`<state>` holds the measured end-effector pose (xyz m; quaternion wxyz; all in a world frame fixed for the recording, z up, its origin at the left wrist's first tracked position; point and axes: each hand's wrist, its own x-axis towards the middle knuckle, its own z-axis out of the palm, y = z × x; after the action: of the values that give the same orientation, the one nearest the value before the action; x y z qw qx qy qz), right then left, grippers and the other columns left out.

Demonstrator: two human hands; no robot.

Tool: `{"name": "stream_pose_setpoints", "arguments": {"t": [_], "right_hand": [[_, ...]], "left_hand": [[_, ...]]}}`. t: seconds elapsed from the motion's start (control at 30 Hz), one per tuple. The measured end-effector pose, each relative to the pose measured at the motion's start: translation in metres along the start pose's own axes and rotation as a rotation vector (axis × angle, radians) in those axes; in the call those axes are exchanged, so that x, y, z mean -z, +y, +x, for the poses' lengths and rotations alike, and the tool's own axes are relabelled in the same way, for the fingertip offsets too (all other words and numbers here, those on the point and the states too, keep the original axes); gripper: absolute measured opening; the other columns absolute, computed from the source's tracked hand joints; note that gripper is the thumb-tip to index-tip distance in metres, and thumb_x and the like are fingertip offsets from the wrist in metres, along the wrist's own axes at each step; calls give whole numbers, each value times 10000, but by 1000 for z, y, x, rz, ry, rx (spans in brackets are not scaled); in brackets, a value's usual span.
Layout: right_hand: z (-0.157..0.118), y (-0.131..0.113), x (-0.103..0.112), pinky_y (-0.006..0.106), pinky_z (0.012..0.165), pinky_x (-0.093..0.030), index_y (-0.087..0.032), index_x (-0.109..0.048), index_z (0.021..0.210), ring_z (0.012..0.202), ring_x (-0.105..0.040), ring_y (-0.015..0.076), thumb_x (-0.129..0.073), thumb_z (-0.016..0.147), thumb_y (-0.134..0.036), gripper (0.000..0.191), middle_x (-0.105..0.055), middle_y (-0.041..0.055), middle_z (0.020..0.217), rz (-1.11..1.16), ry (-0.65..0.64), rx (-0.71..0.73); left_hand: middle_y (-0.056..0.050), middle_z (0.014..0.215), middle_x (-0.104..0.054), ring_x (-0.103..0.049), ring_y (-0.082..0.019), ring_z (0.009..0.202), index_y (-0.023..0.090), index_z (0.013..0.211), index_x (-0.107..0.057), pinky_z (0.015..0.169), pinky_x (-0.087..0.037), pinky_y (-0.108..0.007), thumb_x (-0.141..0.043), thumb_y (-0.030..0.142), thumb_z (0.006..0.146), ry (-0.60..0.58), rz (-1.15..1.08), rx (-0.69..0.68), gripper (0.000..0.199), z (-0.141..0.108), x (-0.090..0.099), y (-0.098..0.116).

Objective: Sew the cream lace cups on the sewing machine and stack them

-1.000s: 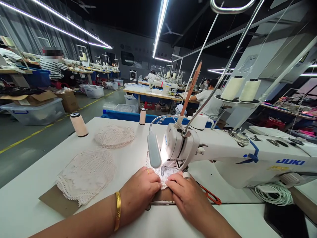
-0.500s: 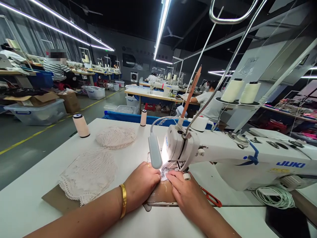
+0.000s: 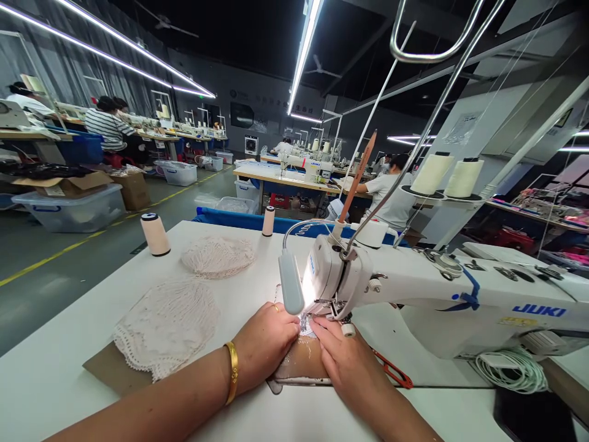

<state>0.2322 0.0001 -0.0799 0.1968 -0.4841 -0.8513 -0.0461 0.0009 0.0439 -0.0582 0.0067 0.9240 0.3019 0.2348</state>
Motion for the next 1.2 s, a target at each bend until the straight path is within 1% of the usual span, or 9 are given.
{"name": "stream_pose_setpoints", "arguments": {"t": [0.13, 0.2, 0.27, 0.4, 0.5, 0.6, 0.77, 0.87, 1.2], "right_hand": [[0, -1, 3, 450, 869, -668, -176, -653, 1400, 1128, -742, 309, -398, 969, -11, 527, -774, 142, 1282, 15, 43, 40], [-1, -1, 5, 454, 880, -663, -172, -645, 1377, 1134, -741, 310, -395, 976, -4, 503, -784, 137, 1262, 35, 89, 79], [-1, -2, 7, 453, 898, -654, -178, -631, 1354, 1128, -743, 304, -402, 974, 7, 480, -785, 125, 1269, 65, 145, 140], [1, -10, 16, 397, 923, -627, -220, -570, 1393, 1172, -718, 268, -432, 999, -4, 470, -770, 94, 1291, 216, 198, 252], [4, -18, 22, 366, 908, -602, -245, -559, 1389, 1126, -698, 242, -442, 1023, -42, 435, -758, 76, 1218, 365, 158, 262], [3, -20, 24, 355, 807, -571, -240, -606, 1296, 942, -663, 234, -470, 1015, -61, 360, -735, 54, 1044, 358, 99, 248], [-5, -12, 22, 334, 771, -503, -246, -662, 1017, 917, -617, 224, -520, 927, 11, 308, -710, 38, 1032, 227, 17, 197], [-7, -10, 23, 340, 802, -490, -243, -665, 1021, 962, -619, 227, -533, 926, 22, 311, -729, 33, 1069, 233, 16, 201], [-7, -5, 29, 348, 775, -466, -271, -666, 938, 854, -608, 225, -525, 1003, -30, 286, -699, 10, 890, 101, -59, 143]], "left_hand": [[-52, 1025, -769, -686, -244, 946, 198, 955, -717, 862, -520, -373, -540, 83, 1029, -16, -33, 36, 223, 0, 7, 0], [-67, 1130, -755, -670, -264, 1010, 202, 1053, -713, 888, -523, -388, -623, 141, 1004, -16, -21, 80, 119, -1, 12, 0], [-93, 1191, -733, -643, -304, 1064, 198, 1124, -708, 906, -522, -424, -740, 246, 960, -29, 32, 138, 174, -1, 18, 0], [-97, 955, -688, -592, -314, 952, 186, 773, -682, 814, -482, -425, -759, 414, 960, -43, 86, 196, 305, -1, 30, 6], [-66, 864, -648, -555, -254, 868, 184, 640, -566, 778, -439, -379, -599, 332, 1040, 40, -40, 136, 429, 1, 40, 9], [-33, 866, -657, -539, -203, 772, 193, 767, -596, 723, -417, -338, -515, 153, 1000, 47, -137, 67, 250, 1, 43, 4], [-19, 883, -663, -582, -198, 773, 208, 828, -634, 700, -415, -328, -604, 122, 951, -102, -131, 29, 153, -8, 29, -2], [-23, 1009, -711, -627, -201, 858, 209, 854, -655, 754, -451, -338, -662, 90, 924, -79, -134, -15, 138, -12, 23, 6], [-5, 901, -768, -696, -192, 858, 199, 765, -664, 819, -525, -338, -631, 63, 971, -51, -205, -54, 249, -20, 14, 24]]}}
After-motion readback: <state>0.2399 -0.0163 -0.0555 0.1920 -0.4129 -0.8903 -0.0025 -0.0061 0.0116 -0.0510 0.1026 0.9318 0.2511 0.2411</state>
